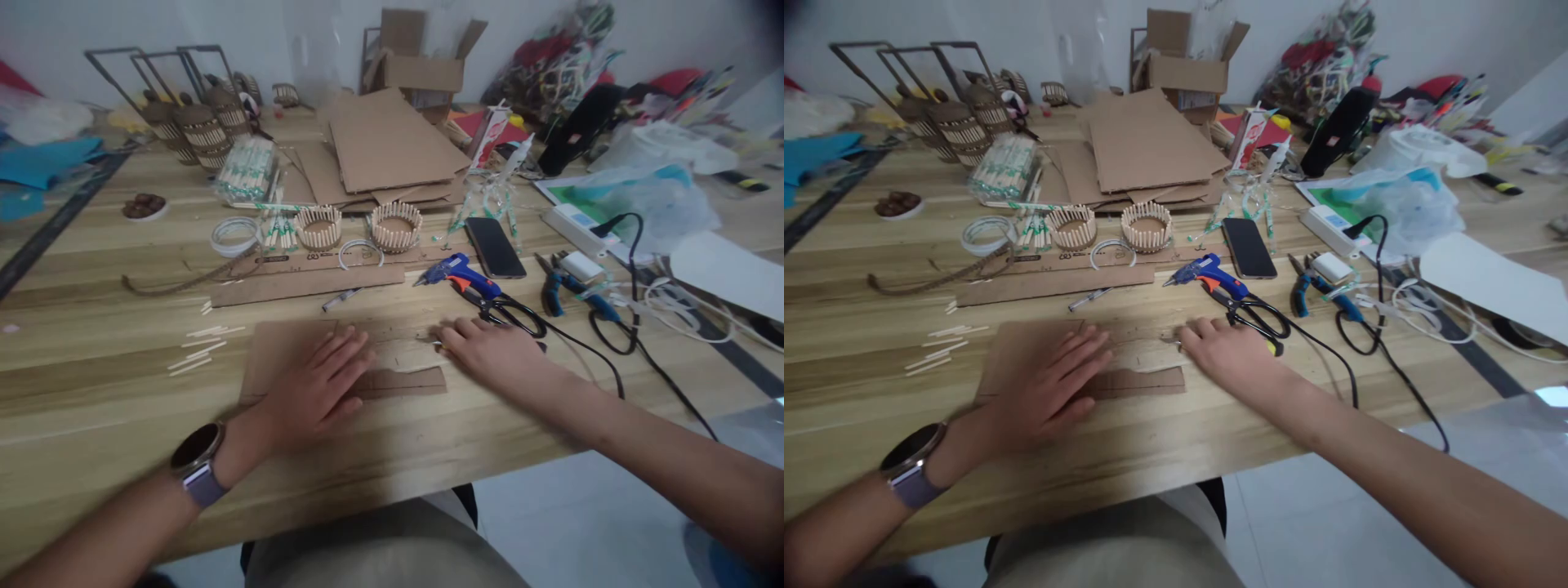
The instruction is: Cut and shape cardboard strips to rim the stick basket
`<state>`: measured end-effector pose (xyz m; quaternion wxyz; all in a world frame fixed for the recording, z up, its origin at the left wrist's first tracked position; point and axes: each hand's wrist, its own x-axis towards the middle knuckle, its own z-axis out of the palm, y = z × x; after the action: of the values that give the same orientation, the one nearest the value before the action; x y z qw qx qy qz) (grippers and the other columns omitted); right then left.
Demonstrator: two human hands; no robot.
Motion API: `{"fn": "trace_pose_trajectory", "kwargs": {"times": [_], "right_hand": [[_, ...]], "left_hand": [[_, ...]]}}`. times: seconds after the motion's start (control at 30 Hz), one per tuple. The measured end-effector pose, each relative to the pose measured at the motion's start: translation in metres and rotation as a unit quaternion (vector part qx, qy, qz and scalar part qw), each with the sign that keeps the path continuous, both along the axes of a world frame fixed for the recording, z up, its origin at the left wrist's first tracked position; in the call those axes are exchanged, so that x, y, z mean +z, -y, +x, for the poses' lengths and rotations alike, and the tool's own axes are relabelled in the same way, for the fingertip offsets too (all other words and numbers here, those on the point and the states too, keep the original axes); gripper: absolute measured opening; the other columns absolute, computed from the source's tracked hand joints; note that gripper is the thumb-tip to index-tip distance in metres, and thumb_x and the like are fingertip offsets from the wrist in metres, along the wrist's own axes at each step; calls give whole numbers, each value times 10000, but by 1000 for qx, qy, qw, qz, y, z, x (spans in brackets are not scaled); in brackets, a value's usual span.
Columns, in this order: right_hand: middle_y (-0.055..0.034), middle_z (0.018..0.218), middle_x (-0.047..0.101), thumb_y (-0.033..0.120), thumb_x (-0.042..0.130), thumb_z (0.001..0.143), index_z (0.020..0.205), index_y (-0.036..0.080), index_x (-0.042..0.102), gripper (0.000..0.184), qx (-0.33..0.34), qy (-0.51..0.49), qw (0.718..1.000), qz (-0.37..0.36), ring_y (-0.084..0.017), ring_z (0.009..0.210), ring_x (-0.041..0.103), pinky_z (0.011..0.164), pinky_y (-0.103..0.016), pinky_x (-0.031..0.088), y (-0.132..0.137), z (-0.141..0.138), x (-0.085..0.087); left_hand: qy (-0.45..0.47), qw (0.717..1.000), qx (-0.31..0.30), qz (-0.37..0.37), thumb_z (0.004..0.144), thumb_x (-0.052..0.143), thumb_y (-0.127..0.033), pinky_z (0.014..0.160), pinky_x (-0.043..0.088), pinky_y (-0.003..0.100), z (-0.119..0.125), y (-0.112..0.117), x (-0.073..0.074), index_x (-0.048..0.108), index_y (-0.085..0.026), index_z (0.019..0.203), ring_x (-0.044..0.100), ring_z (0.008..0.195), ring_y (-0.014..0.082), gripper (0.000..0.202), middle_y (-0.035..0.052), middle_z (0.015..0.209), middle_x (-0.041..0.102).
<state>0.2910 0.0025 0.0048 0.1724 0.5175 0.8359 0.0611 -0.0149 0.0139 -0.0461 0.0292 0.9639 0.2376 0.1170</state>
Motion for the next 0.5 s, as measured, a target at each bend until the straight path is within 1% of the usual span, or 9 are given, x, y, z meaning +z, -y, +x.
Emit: {"fn": "trace_pose_trajectory", "kwargs": {"times": [0.07, 0.17, 0.23, 0.27, 0.33, 0.37, 0.43, 0.5], "right_hand": [[-129, 1078, 686, 317, 478, 1025, 1195, 168, 611, 263, 3, 1, 1000, 29, -273, 939, 652, 587, -300, 344, -5, -9, -7], [-164, 1117, 680, 395, 516, 1006, 1216, 124, 618, 358, 18, -21, 996, 86, -304, 995, 620, 699, -344, 403, -6, -11, -13], [-167, 1124, 679, 389, 541, 994, 1234, 115, 615, 371, 49, -55, 989, 129, -318, 1023, 601, 779, -379, 410, -2, -14, -14], [-156, 1119, 680, 381, 552, 990, 1238, 126, 615, 361, 74, -82, 984, 138, -314, 1022, 598, 803, -388, 409, 1, -18, -15], [-118, 1091, 680, 388, 592, 971, 1228, 165, 620, 342, 129, -148, 974, 114, -288, 989, 602, 811, -382, 417, 6, -32, -15], [-99, 1075, 678, 411, 629, 946, 1208, 181, 627, 348, 151, -180, 969, 82, -271, 968, 604, 802, -369, 427, 8, -41, -16], [-87, 1015, 669, 437, 719, 874, 1138, 167, 649, 384, 165, -212, 963, 27, -262, 935, 606, 789, -361, 446, 9, -61, -19], [-86, 960, 659, 389, 758, 848, 1024, 148, 672, 310, 161, -213, 964, -12, -254, 907, 607, 777, -358, 460, 7, -77, -22]], "left_hand": [[20, 1000, 21, 1, 1050, 345, -329, 1183, 289, 542, -13, 1, 4, 421, -113, 1454, 196, 1514, 311, 464, 199, 1565, 380], [16, 997, 76, 6, 1046, 382, -353, 1173, 277, 601, -41, 7, 8, 481, -143, 1417, 201, 1508, 332, 438, 191, 1560, 389], [-2, 994, 111, -1, 1035, 416, -393, 1162, 278, 631, -59, 12, 8, 509, -155, 1403, 188, 1509, 353, 447, 179, 1557, 399], [-10, 992, 123, -7, 1030, 430, -405, 1157, 287, 633, -66, 15, 8, 515, -156, 1401, 186, 1508, 359, 455, 175, 1556, 402], [-26, 991, 133, -20, 1023, 451, -409, 1148, 326, 604, -77, 19, 5, 510, -157, 1412, 218, 1500, 352, 467, 171, 1562, 397], [-33, 990, 132, -25, 1018, 462, -409, 1143, 343, 587, -79, 20, 4, 504, -163, 1421, 245, 1492, 346, 474, 167, 1565, 395], [-48, 990, 131, -28, 1005, 490, -420, 1134, 367, 560, -81, 20, 2, 496, -180, 1433, 297, 1472, 336, 491, 159, 1566, 399], [-62, 989, 131, -17, 989, 514, -449, 1127, 376, 543, -79, 17, 3, 503, -190, 1431, 341, 1451, 332, 512, 152, 1553, 424]]}}
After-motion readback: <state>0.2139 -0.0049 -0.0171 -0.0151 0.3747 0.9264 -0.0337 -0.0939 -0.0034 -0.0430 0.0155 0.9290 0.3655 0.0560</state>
